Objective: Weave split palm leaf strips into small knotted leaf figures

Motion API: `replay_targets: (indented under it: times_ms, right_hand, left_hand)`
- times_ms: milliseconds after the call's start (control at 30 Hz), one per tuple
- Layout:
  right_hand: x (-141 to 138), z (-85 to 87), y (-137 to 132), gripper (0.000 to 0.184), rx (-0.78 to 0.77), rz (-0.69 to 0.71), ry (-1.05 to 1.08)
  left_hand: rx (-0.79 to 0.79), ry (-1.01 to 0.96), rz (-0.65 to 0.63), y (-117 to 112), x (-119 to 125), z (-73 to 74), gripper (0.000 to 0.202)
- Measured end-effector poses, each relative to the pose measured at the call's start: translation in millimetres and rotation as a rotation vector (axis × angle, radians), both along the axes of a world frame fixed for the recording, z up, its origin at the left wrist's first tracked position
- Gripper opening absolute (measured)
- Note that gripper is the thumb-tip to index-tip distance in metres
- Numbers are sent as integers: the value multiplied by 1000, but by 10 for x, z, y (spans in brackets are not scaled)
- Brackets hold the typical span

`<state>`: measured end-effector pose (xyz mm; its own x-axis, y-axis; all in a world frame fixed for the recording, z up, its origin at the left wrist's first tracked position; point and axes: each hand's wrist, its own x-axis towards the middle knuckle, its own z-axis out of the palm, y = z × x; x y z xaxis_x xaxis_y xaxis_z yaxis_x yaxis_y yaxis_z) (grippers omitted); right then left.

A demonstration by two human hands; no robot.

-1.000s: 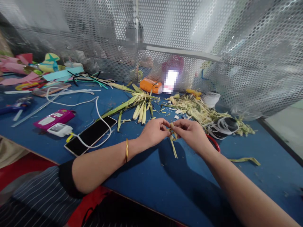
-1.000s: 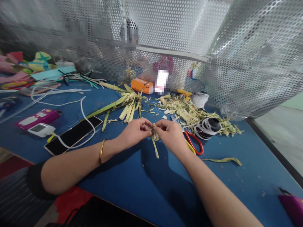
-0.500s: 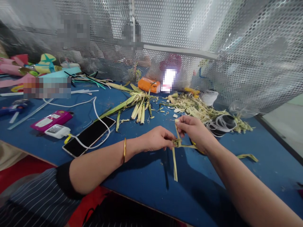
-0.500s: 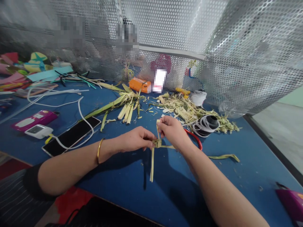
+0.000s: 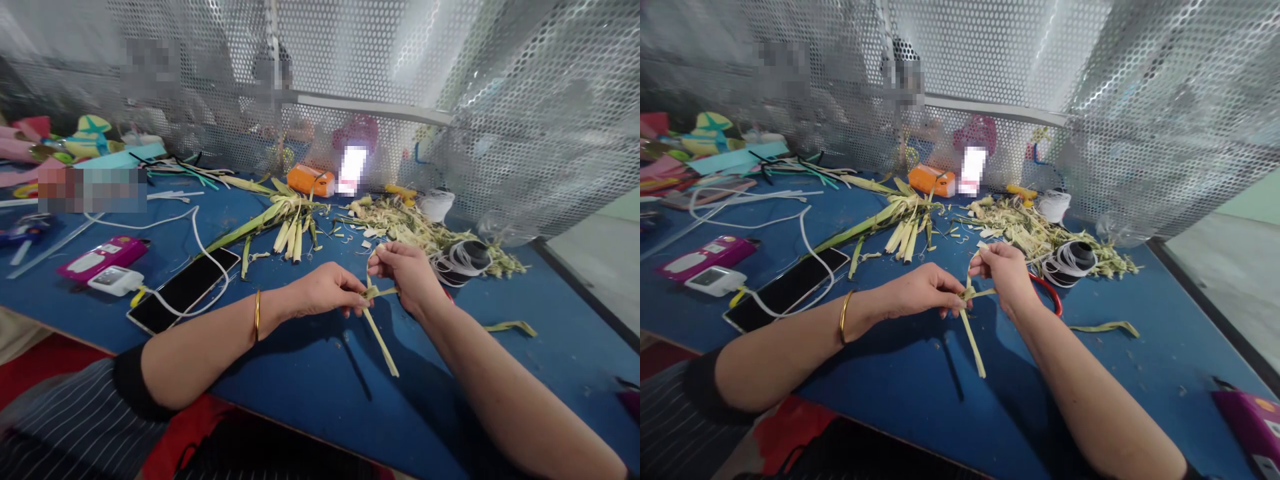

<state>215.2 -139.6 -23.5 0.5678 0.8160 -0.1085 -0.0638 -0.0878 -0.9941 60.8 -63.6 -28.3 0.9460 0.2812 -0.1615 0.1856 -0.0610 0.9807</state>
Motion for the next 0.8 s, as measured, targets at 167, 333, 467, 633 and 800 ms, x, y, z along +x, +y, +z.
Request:
replay_targets:
  times_ms: [167,333,467,633,800]
  right_hand:
    - [11,-46,9,25,87,73,-99]
    - [134,-27,-16,26,170,-76,-562]
    - [160,115,-111,31,-37,-126,-923]
    - [-52,186,-187,38,-227,507,-814]
    - [-32,117,-179,32,-229,432,-959]
  left_hand:
    - [-89,50,121,-66,9,1,16]
    - [-155,24,285,-20,24,36,14]
    - [-193,-62,456,50,43,31,14]
    - [-208,-119,538,97,59,22,20]
    - [-211,-121,593,106,83,31,21]
